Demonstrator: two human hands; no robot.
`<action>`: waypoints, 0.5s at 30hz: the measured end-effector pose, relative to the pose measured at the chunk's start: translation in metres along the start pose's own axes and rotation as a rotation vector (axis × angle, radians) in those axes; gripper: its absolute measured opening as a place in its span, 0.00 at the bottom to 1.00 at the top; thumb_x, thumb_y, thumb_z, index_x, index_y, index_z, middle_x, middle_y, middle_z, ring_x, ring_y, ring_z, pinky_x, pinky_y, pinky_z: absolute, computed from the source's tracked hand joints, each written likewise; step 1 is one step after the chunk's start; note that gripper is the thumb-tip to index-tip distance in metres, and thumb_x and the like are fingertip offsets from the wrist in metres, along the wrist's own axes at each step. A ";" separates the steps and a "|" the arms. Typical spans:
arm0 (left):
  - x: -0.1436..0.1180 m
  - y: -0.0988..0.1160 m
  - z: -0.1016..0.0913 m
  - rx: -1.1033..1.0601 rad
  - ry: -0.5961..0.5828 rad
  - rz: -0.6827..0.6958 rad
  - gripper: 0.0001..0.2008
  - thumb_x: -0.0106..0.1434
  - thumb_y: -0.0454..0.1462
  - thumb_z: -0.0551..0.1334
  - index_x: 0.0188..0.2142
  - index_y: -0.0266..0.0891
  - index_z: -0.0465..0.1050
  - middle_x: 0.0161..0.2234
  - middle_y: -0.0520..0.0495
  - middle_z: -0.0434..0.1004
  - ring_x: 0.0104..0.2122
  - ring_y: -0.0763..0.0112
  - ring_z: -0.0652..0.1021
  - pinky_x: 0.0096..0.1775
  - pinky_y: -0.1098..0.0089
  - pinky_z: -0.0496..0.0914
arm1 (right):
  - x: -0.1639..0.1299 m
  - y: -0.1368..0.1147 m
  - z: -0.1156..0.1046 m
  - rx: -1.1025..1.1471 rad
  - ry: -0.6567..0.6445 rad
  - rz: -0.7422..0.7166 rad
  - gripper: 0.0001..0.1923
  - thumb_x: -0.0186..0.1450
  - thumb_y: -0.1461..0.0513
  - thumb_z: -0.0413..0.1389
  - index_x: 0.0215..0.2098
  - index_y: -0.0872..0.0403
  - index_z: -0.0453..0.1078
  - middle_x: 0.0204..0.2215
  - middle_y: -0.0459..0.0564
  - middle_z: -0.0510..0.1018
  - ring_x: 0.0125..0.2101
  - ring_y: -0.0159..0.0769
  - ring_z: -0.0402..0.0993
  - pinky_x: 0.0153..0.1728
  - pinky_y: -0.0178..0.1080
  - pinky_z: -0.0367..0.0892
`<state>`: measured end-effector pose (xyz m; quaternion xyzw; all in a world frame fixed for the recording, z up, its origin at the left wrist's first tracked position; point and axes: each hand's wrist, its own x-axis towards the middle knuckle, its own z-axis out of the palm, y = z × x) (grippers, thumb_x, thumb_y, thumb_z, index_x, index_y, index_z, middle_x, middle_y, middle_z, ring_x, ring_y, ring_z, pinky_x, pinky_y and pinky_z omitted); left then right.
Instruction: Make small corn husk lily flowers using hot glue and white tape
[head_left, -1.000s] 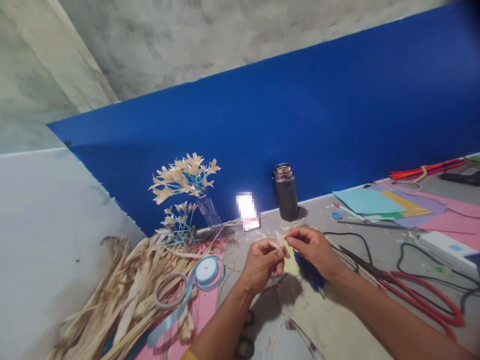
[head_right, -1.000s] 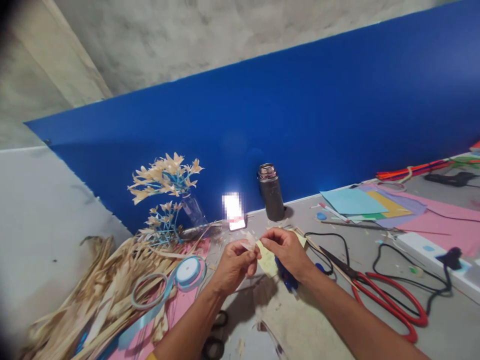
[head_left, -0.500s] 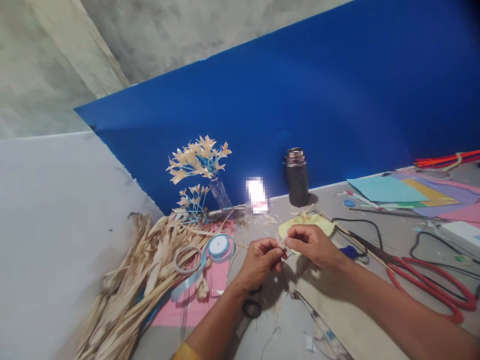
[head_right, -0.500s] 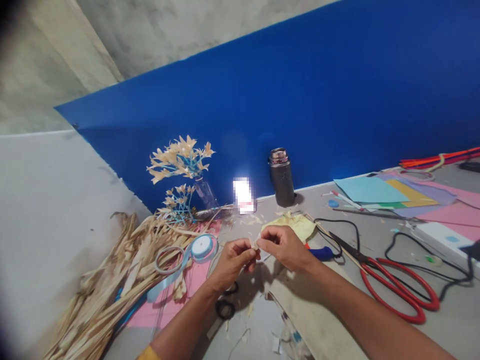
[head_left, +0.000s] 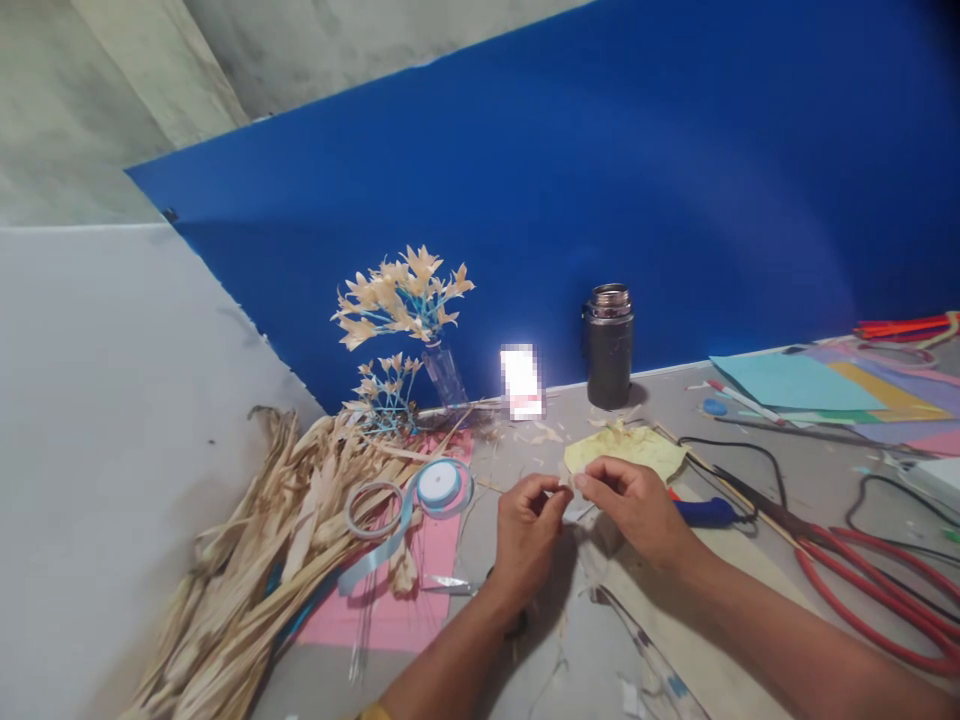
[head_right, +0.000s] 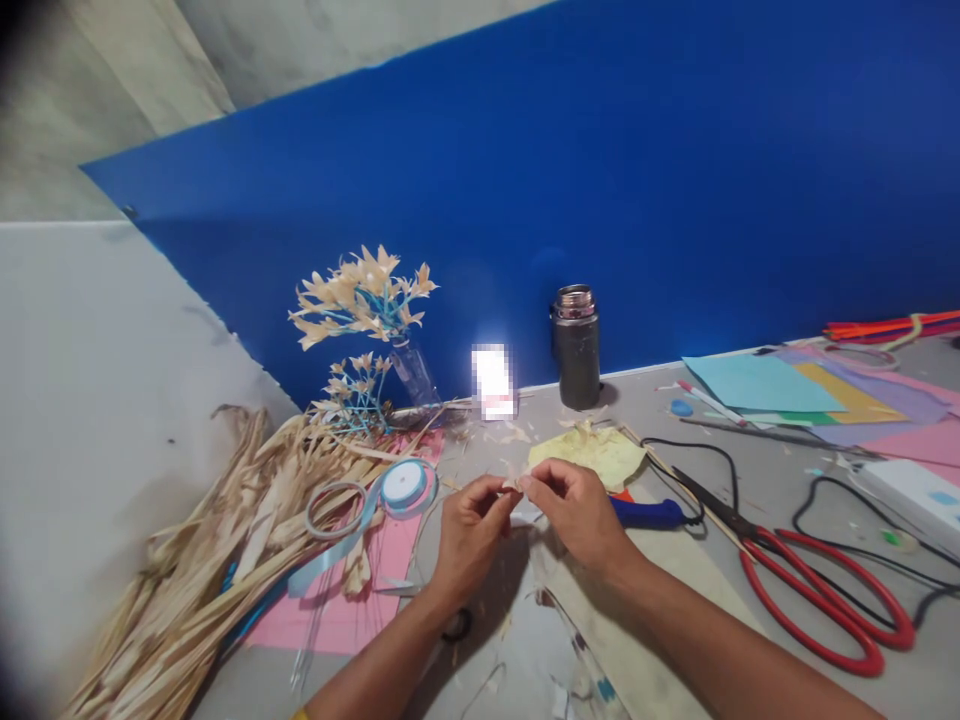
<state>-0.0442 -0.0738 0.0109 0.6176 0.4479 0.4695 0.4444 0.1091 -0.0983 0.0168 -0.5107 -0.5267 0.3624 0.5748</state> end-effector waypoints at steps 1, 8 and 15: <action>0.000 0.000 0.000 -0.008 -0.001 -0.008 0.06 0.58 0.40 0.67 0.30 0.41 0.81 0.18 0.55 0.70 0.19 0.72 0.70 0.26 0.72 0.63 | 0.000 0.001 0.001 -0.003 0.002 0.003 0.17 0.60 0.50 0.62 0.23 0.53 0.73 0.20 0.45 0.71 0.25 0.35 0.64 0.28 0.38 0.61; 0.000 -0.002 -0.002 -0.031 -0.010 -0.053 0.06 0.58 0.40 0.67 0.29 0.40 0.78 0.17 0.56 0.69 0.19 0.73 0.68 0.25 0.72 0.63 | -0.001 0.000 0.001 0.017 -0.002 0.002 0.16 0.62 0.50 0.61 0.24 0.52 0.74 0.21 0.45 0.72 0.26 0.35 0.66 0.29 0.38 0.63; 0.005 -0.005 -0.008 -0.049 0.024 -0.025 0.07 0.59 0.41 0.65 0.28 0.41 0.76 0.15 0.57 0.67 0.16 0.75 0.67 0.24 0.73 0.61 | 0.002 0.005 -0.001 -0.029 0.009 -0.035 0.17 0.65 0.51 0.58 0.25 0.52 0.75 0.24 0.47 0.76 0.28 0.38 0.69 0.31 0.38 0.64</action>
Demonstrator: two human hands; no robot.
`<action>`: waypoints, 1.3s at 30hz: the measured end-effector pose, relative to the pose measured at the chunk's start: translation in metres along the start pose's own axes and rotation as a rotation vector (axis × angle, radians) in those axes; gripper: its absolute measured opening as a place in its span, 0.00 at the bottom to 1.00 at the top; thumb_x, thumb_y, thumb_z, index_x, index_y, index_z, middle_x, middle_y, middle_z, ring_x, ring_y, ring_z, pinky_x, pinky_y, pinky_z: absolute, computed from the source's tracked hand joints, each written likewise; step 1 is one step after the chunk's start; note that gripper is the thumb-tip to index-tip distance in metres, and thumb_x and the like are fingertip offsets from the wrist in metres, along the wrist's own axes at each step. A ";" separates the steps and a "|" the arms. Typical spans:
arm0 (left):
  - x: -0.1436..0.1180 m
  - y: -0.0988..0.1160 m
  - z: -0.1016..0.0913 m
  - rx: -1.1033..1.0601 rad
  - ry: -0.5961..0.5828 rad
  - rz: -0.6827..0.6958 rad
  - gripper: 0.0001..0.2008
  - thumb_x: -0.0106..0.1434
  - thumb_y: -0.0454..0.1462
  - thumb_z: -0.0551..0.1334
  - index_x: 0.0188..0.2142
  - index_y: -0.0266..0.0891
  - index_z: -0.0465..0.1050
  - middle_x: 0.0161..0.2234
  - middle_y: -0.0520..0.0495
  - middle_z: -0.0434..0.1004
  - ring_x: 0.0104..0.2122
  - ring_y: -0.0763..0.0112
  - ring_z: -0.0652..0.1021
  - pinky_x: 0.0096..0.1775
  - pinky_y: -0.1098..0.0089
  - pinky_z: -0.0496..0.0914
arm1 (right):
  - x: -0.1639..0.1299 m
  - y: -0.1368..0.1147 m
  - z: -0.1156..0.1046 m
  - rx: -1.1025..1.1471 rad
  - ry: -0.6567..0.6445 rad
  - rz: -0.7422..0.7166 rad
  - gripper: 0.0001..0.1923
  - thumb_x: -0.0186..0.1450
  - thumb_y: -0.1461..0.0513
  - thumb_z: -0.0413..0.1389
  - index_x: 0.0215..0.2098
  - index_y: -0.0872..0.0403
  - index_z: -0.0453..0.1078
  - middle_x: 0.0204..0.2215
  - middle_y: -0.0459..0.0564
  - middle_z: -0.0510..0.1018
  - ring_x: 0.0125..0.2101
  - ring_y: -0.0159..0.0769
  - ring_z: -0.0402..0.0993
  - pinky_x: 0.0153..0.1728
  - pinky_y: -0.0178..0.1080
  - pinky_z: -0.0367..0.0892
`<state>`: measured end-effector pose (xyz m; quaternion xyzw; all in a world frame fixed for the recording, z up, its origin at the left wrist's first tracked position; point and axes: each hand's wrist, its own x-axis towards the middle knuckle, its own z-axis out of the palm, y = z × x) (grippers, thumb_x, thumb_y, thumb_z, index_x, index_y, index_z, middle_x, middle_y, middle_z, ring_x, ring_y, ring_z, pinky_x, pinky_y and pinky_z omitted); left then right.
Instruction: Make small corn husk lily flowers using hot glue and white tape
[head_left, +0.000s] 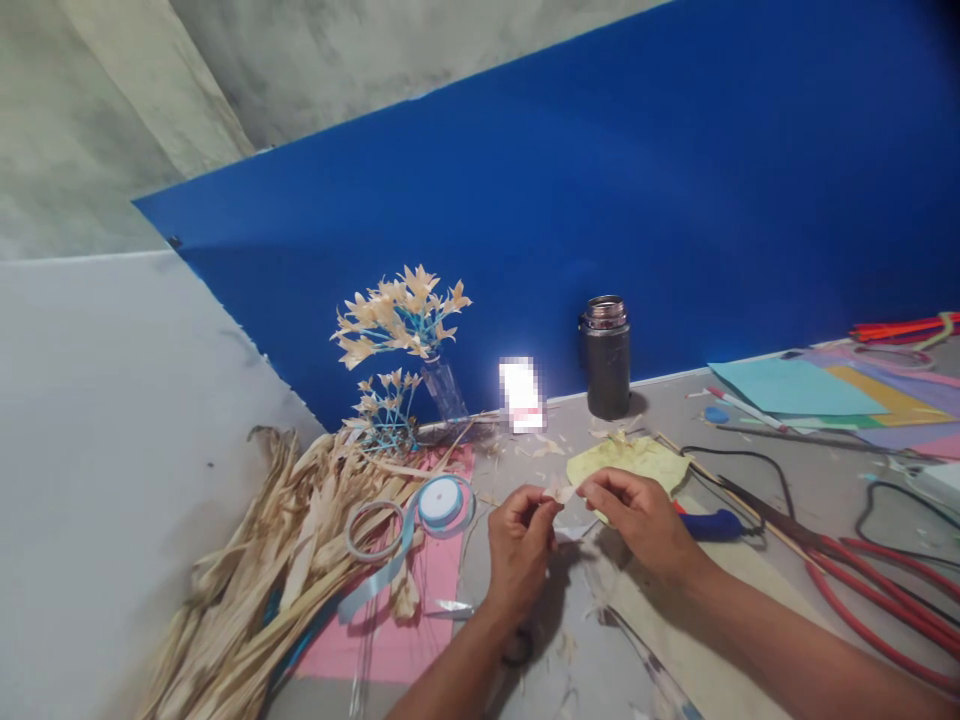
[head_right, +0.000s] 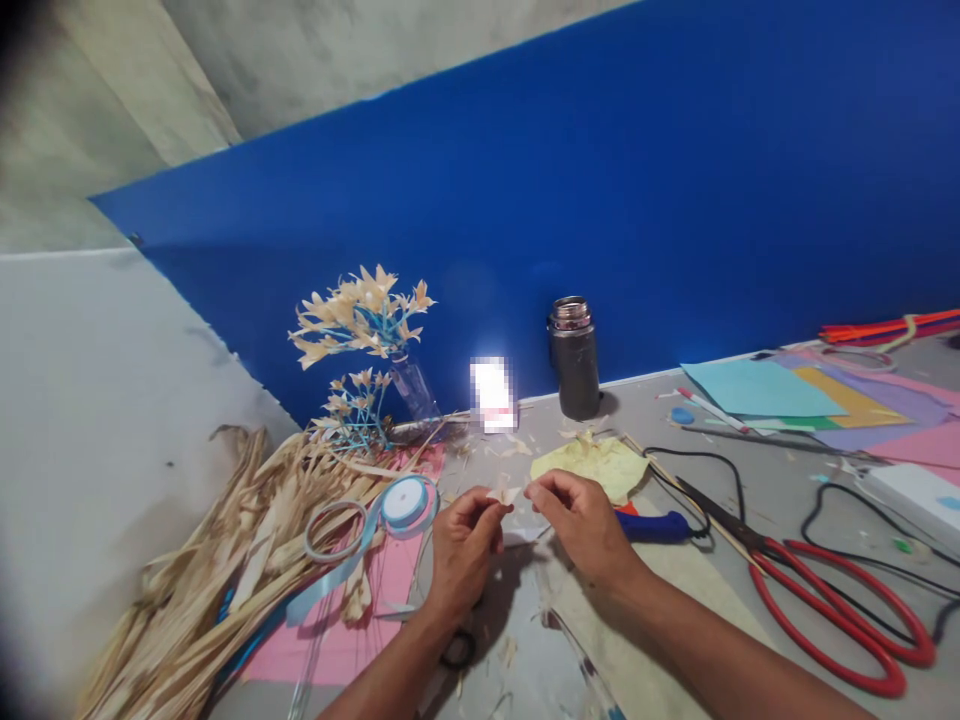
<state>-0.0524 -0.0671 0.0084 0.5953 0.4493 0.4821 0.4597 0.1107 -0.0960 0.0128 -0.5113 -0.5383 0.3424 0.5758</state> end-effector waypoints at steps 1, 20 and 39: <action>0.000 0.000 -0.002 0.001 0.002 0.006 0.07 0.58 0.41 0.65 0.27 0.40 0.76 0.14 0.57 0.66 0.16 0.75 0.67 0.24 0.73 0.61 | 0.000 0.002 0.000 -0.015 -0.003 -0.002 0.16 0.65 0.51 0.58 0.25 0.52 0.75 0.23 0.47 0.76 0.28 0.38 0.69 0.31 0.38 0.64; 0.009 0.001 -0.017 -0.164 0.082 -0.087 0.14 0.52 0.45 0.73 0.26 0.38 0.75 0.13 0.56 0.67 0.14 0.77 0.67 0.21 0.75 0.61 | -0.006 0.012 0.001 -0.325 -0.117 -0.165 0.15 0.69 0.55 0.55 0.26 0.50 0.72 0.24 0.47 0.76 0.27 0.38 0.70 0.31 0.39 0.62; 0.035 -0.017 -0.026 -0.411 0.230 -0.175 0.17 0.46 0.45 0.74 0.27 0.35 0.75 0.25 0.49 0.79 0.13 0.84 0.64 0.18 0.76 0.54 | 0.116 0.005 -0.008 -1.125 -0.529 0.045 0.08 0.72 0.59 0.59 0.44 0.54 0.77 0.44 0.53 0.82 0.43 0.42 0.79 0.46 0.45 0.74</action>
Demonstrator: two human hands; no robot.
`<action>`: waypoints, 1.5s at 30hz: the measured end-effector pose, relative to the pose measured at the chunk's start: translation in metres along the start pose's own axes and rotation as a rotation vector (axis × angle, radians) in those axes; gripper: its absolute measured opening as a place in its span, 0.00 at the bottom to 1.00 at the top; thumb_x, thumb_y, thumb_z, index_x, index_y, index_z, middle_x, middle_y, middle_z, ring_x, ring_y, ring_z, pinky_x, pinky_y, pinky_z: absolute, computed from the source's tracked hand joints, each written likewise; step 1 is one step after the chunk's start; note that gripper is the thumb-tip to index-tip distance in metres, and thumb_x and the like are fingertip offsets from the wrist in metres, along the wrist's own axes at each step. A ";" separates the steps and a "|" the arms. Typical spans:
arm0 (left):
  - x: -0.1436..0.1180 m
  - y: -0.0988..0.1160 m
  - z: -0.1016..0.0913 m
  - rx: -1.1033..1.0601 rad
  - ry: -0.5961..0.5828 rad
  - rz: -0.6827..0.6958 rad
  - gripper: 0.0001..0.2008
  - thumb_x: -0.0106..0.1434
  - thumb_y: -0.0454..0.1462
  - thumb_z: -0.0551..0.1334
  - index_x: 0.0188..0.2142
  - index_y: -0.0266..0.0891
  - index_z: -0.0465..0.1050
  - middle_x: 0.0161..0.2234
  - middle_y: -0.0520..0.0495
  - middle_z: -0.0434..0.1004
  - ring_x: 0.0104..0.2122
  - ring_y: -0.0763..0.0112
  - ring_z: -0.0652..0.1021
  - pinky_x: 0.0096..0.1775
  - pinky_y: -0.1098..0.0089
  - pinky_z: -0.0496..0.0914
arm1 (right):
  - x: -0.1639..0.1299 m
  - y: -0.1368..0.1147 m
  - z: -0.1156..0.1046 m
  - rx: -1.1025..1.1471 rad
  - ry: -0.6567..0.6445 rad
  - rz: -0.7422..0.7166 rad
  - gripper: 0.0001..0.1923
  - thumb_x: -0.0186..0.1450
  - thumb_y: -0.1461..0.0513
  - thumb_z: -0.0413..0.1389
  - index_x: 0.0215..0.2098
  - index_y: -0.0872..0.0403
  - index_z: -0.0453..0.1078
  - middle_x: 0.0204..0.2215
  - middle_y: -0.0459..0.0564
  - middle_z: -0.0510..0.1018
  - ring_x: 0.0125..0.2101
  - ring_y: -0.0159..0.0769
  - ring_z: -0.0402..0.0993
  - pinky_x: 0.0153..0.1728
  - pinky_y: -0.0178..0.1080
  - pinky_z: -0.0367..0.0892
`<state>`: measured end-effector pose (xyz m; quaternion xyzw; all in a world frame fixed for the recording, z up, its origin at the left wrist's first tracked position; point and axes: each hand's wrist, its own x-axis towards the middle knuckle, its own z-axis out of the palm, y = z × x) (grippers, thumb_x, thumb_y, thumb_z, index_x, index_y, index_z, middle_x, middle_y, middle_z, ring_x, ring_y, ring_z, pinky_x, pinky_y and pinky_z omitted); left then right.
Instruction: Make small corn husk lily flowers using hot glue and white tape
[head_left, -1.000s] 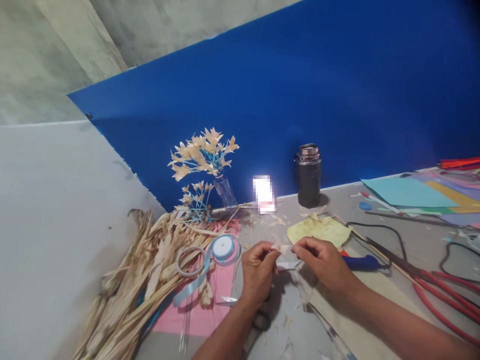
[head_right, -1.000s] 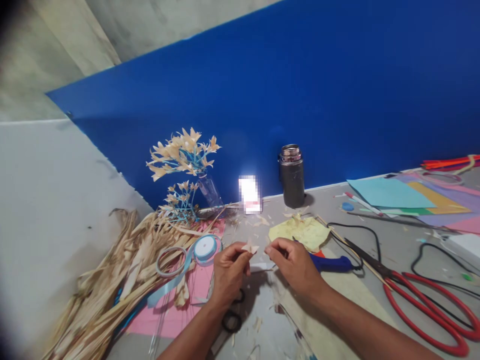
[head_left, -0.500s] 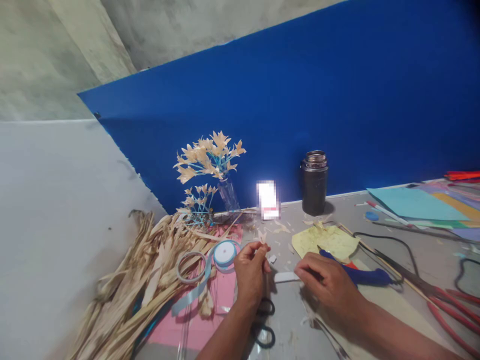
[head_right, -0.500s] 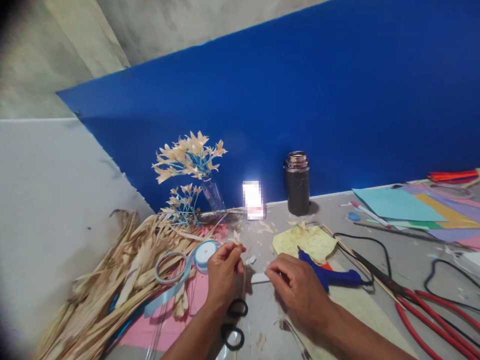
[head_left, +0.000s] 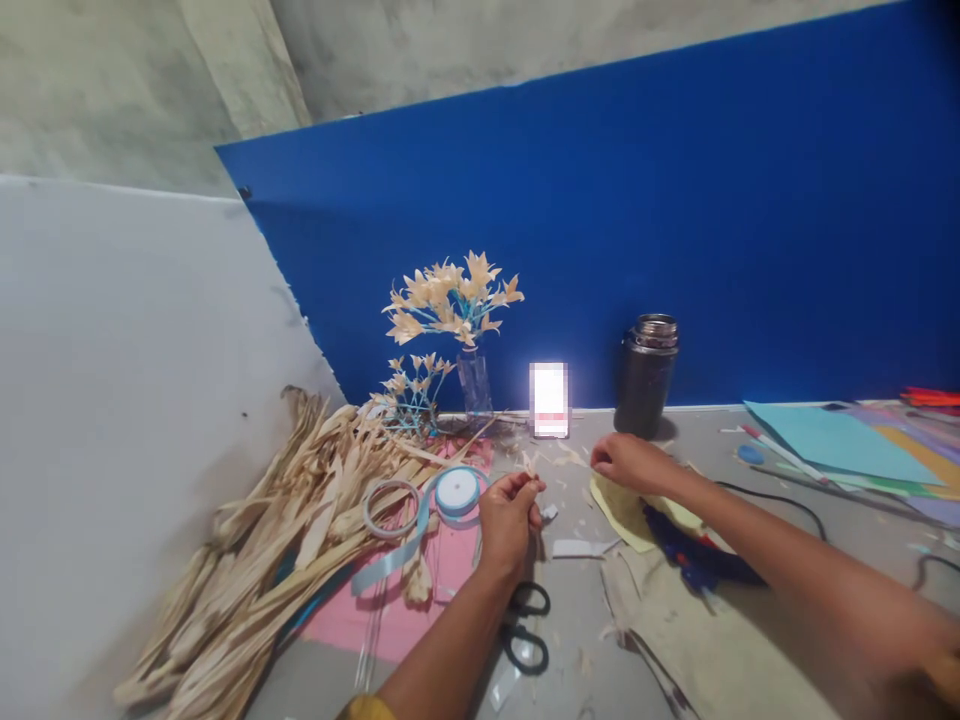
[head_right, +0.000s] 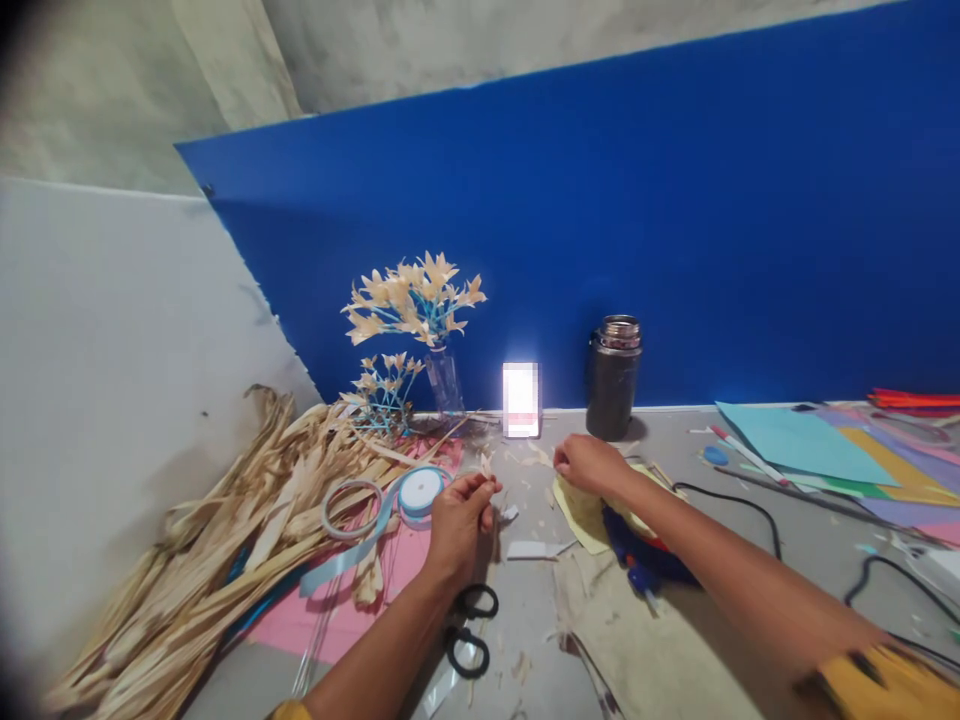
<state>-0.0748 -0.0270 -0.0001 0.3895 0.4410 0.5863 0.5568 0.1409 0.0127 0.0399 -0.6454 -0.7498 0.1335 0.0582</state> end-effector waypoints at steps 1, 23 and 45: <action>0.001 0.000 -0.001 -0.004 -0.002 0.000 0.17 0.45 0.45 0.74 0.27 0.35 0.75 0.24 0.49 0.78 0.13 0.84 0.64 0.18 0.76 0.54 | 0.013 0.000 0.002 -0.016 -0.020 0.008 0.13 0.72 0.56 0.59 0.51 0.54 0.74 0.50 0.52 0.79 0.45 0.41 0.78 0.47 0.48 0.75; 0.006 -0.001 -0.004 -0.033 -0.030 -0.007 0.14 0.48 0.43 0.72 0.27 0.37 0.72 0.27 0.51 0.78 0.13 0.84 0.64 0.17 0.77 0.54 | 0.077 0.016 0.030 -0.012 -0.103 0.096 0.18 0.72 0.56 0.60 0.58 0.53 0.71 0.56 0.54 0.76 0.50 0.45 0.77 0.48 0.51 0.76; -0.010 0.005 0.003 -0.247 -0.087 -0.203 0.22 0.45 0.44 0.77 0.30 0.39 0.68 0.30 0.51 0.77 0.20 0.81 0.71 0.21 0.78 0.63 | -0.031 -0.041 0.019 -0.160 0.368 -0.229 0.18 0.78 0.61 0.45 0.47 0.54 0.77 0.48 0.59 0.81 0.49 0.46 0.75 0.48 0.43 0.63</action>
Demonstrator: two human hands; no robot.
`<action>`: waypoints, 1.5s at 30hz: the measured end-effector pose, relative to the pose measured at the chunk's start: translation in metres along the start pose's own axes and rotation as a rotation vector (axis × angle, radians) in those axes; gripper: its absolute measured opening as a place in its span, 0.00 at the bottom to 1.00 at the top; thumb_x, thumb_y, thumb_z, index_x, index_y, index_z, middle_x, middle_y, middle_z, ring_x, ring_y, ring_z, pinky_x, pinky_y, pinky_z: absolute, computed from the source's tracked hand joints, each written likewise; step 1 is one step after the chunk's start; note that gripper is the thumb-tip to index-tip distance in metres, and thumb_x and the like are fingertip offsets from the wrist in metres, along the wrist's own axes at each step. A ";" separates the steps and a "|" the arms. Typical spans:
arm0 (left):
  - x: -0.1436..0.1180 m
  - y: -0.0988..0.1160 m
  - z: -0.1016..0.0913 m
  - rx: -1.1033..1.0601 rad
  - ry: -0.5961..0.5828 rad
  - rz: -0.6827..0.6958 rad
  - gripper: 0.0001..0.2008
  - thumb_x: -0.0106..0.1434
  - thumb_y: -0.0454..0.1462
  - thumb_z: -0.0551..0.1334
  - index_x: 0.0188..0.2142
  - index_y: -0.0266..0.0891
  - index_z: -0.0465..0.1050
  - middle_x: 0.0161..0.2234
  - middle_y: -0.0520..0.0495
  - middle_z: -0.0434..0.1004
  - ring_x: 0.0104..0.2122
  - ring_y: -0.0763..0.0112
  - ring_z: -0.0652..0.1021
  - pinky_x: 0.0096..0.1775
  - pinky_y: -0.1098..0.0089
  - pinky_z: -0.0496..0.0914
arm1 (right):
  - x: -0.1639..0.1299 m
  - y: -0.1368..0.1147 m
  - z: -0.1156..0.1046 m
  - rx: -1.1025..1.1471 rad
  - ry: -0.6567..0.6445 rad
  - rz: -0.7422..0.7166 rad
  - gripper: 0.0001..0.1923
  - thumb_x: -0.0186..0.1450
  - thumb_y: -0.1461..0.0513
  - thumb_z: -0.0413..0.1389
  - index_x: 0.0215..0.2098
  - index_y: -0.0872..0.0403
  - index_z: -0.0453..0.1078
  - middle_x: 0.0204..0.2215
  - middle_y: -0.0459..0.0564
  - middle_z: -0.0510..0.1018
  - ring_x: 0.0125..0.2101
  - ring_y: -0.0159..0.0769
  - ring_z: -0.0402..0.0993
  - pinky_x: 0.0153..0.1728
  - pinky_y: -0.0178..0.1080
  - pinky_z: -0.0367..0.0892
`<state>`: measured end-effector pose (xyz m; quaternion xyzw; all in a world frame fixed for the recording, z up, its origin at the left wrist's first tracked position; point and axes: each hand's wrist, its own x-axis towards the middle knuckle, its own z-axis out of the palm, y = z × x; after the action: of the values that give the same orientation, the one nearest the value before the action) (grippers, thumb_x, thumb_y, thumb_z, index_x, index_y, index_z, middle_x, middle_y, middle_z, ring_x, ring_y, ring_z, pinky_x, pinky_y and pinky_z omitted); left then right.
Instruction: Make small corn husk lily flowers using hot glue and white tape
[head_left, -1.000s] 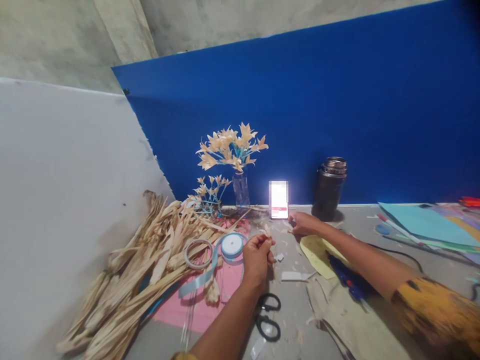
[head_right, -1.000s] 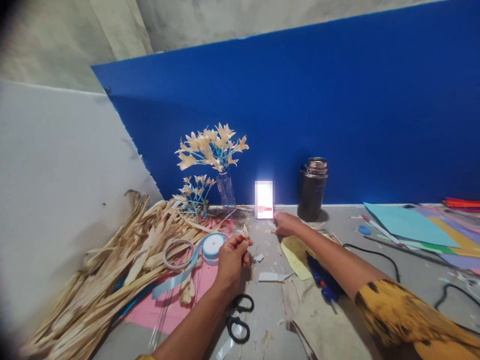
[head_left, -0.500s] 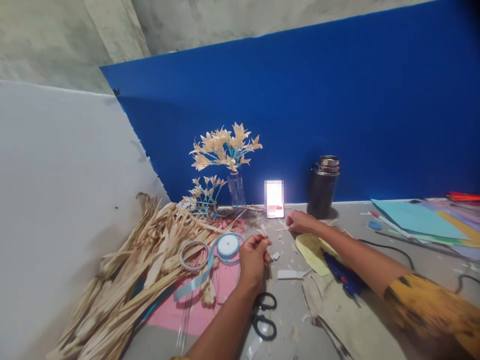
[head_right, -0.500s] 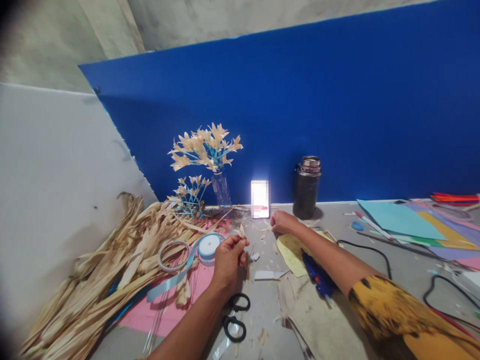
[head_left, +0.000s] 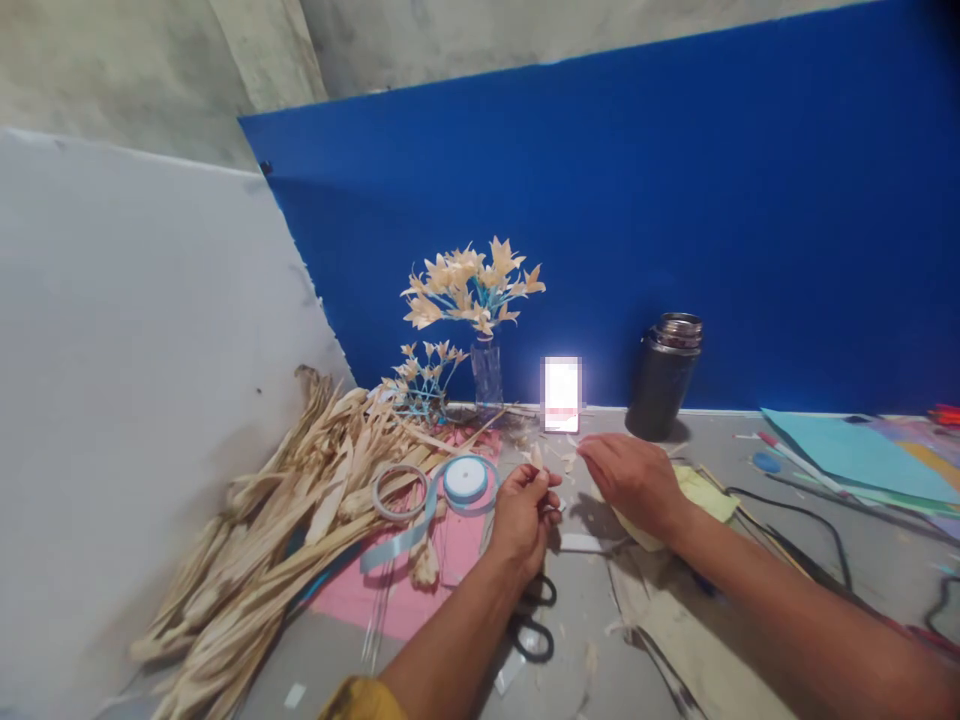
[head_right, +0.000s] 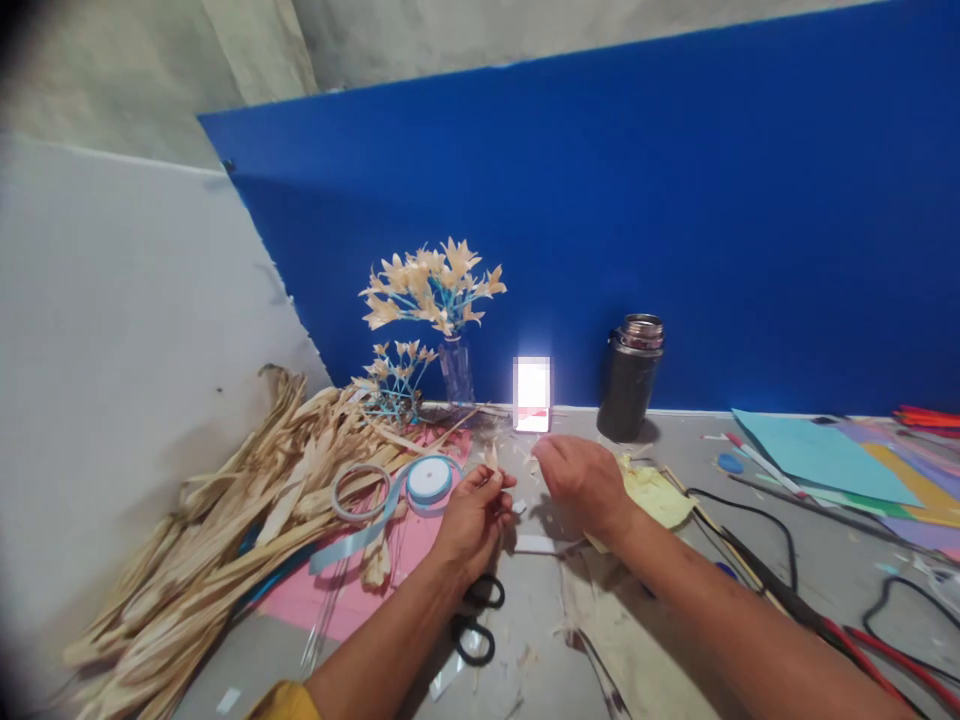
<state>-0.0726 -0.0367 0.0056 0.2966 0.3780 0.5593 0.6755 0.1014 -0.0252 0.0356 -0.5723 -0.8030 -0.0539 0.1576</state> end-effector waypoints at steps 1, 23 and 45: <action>-0.004 -0.001 0.003 -0.018 -0.012 -0.019 0.22 0.46 0.44 0.77 0.31 0.39 0.68 0.30 0.51 0.77 0.22 0.79 0.72 0.22 0.78 0.65 | -0.011 -0.007 -0.001 -0.007 0.015 -0.033 0.18 0.77 0.61 0.45 0.46 0.53 0.78 0.49 0.58 0.81 0.48 0.46 0.75 0.47 0.43 0.62; 0.007 -0.008 0.018 0.403 -0.039 0.228 0.07 0.51 0.37 0.70 0.26 0.38 0.73 0.23 0.48 0.78 0.25 0.71 0.79 0.25 0.75 0.68 | -0.141 0.070 -0.018 -0.146 0.010 0.063 0.21 0.56 0.72 0.54 0.45 0.49 0.76 0.45 0.54 0.81 0.46 0.49 0.76 0.42 0.44 0.67; 0.056 -0.052 0.036 0.668 -0.061 0.220 0.06 0.50 0.28 0.65 0.22 0.39 0.73 0.21 0.50 0.75 0.22 0.70 0.75 0.22 0.76 0.63 | -0.148 0.085 -0.002 0.022 0.110 0.426 0.17 0.63 0.64 0.51 0.50 0.54 0.69 0.45 0.59 0.80 0.45 0.51 0.76 0.45 0.46 0.65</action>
<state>-0.0096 0.0089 -0.0273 0.5565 0.4856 0.4652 0.4880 0.2252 -0.1305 -0.0174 -0.7233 -0.6548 -0.0418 0.2154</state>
